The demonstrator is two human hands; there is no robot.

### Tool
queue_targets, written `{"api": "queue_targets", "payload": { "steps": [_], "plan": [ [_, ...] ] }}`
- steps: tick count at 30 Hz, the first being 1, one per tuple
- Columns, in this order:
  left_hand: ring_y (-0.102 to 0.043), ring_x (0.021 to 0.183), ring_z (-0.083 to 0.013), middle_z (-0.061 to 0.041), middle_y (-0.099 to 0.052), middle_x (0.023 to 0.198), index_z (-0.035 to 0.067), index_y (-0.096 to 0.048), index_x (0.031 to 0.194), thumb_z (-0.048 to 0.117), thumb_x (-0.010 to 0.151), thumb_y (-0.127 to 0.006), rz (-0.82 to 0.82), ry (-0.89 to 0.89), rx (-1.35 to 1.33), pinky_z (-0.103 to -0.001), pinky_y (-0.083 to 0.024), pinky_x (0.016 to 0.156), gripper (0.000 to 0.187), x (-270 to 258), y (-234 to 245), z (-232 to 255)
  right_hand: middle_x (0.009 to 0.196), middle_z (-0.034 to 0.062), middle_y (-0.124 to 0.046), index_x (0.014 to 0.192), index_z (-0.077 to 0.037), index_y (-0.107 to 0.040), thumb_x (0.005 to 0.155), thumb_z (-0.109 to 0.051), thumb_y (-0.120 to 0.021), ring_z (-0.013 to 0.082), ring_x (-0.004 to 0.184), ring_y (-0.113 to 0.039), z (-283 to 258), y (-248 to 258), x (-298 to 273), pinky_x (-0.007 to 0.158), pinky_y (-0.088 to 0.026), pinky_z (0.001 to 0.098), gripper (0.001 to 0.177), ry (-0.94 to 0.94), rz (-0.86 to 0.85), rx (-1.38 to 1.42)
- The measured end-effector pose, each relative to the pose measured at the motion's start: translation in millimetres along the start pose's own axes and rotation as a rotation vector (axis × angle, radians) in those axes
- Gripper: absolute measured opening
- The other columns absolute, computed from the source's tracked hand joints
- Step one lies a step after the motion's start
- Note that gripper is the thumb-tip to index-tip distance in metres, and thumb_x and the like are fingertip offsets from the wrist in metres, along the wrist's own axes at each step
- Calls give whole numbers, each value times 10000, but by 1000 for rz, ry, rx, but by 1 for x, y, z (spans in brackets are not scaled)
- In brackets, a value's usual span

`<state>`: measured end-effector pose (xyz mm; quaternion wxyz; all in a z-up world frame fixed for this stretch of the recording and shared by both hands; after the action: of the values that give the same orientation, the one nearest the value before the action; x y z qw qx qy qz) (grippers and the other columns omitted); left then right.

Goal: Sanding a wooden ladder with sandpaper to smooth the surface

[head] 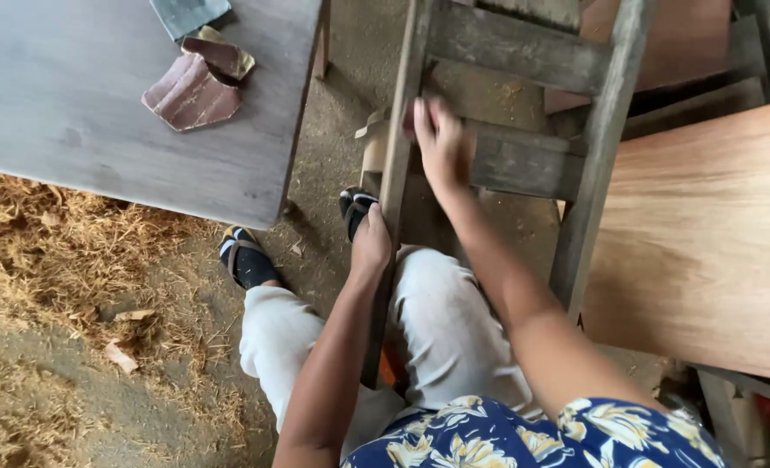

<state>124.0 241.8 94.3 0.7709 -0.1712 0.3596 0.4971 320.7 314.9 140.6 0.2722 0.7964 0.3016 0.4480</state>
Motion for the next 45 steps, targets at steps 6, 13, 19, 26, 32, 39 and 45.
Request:
{"api": "queue_targets", "payload": {
  "steps": [6,13,19,26,32,39,45],
  "plan": [
    [-535,1370,-378,-263,-599,1420,-24,-598,1385,489,1003,-183,-21,33,15,-416,-390,1104,763,4,-2,-10,522,22,-565,644,-233,-533,1006,-429,-627,179,401,-501,41,-19,6,383,-322,373,422,-60,-61,-409],
    [-548,1355,-373,-257,-621,1392,-11,-621,1351,486,995,-191,9,30,23,-417,-397,1101,748,6,-2,-4,593,-80,-599,792,-172,-682,1041,-544,-525,53,474,-501,2,-16,24,395,-321,196,475,-64,32,262],
    [-591,1303,-348,-266,-663,1328,-40,-665,1270,475,997,-199,1,-22,-21,-400,-420,1049,746,7,-4,-8,639,10,-725,710,-192,-684,920,-706,-485,226,575,-704,39,-65,69,428,-403,390,589,-156,51,-86],
    [-481,1373,-513,-352,-539,1421,-56,-474,1479,429,1115,-200,-82,-68,-74,-654,-397,1132,666,9,-3,-14,667,140,-718,738,-109,-715,943,-672,-651,410,728,-738,-20,5,-16,624,-562,523,603,-374,-238,-148],
    [-579,1287,-393,-248,-643,1361,-5,-649,1298,524,999,-210,-8,67,20,-439,-411,1042,749,-10,6,6,507,-37,-506,607,-200,-405,936,-755,-495,131,446,-556,34,-65,53,389,-314,361,651,-231,48,-139],
    [-560,1301,-420,-267,-634,1358,13,-633,1323,501,996,-206,21,39,14,-452,-401,1072,726,4,-2,-8,562,204,-614,581,-71,-570,962,-510,-731,409,480,-612,-10,1,-27,440,-367,503,603,-77,-49,-138],
    [-579,1262,-442,-281,-648,1322,32,-640,1315,512,967,-181,12,55,86,-461,-421,1038,749,-3,1,2,468,-55,-514,570,-181,-510,986,-616,-584,72,420,-471,19,-44,27,406,-289,291,607,-34,129,-78]
  ]
}}
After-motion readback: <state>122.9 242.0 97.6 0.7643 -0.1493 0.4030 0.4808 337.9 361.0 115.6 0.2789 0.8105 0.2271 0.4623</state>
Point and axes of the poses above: each hand's wrist, its own x-axis towards the middle knuckle, its own y-axis out of the back of the hand, z = x × y, the point moved 4 cm from there along x, towards the middle knuckle
